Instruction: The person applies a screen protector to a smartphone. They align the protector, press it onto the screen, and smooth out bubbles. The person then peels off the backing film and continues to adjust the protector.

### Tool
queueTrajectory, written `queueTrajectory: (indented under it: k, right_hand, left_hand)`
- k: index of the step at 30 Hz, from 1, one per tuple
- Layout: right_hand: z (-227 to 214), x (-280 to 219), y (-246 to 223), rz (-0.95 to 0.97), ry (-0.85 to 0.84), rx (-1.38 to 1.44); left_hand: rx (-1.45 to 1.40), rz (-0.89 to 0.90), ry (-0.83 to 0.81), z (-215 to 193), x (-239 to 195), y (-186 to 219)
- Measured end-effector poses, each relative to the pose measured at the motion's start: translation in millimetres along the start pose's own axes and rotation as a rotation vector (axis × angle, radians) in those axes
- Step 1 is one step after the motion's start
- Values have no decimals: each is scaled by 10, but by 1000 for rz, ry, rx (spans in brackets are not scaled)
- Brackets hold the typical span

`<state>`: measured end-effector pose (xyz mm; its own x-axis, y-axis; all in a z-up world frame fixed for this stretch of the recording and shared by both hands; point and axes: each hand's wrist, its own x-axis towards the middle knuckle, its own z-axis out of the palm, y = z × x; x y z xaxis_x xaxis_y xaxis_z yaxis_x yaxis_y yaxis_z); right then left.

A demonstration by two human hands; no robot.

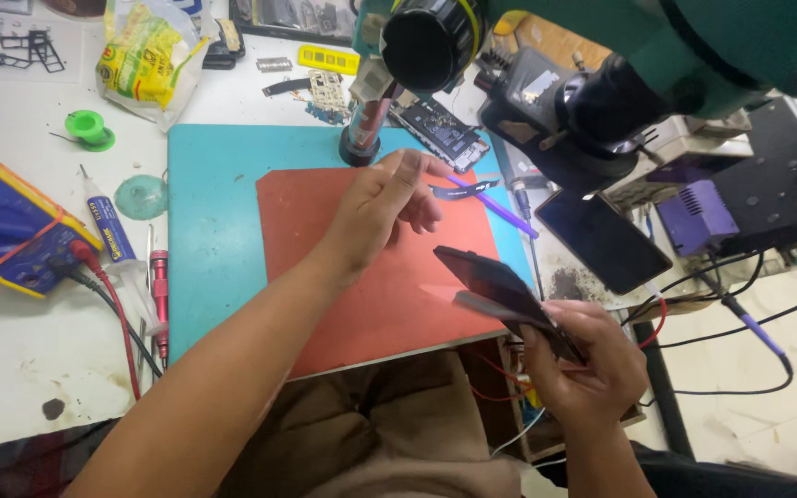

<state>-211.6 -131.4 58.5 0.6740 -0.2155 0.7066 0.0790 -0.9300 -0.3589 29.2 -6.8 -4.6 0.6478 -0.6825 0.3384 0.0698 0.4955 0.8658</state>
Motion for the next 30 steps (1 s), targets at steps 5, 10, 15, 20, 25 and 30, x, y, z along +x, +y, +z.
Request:
queueTrajectory:
  k: [5, 10, 15, 20, 25, 30]
  right_hand:
    - [-11, 188, 41, -394, -51, -73]
    - [240, 372, -75, -491, -45, -104]
    - [364, 214, -182, -440, -83, -36]
    - [316, 115, -136, -397, -202, -52]
    - [202, 114, -95, -368, -353, -52]
    - [168, 73, -73, -398, -438, -67]
  left_hand:
    - [74, 112, 136, -53, -41, -137]
    - [203, 218, 252, -106, -8, 48]
    - [283, 259, 278, -176, -89, -12]
    - [294, 246, 261, -189, -48, -14]
    - [451, 295, 246, -93, -73, 41]
    - [712, 404, 122, -6, -199, 266]
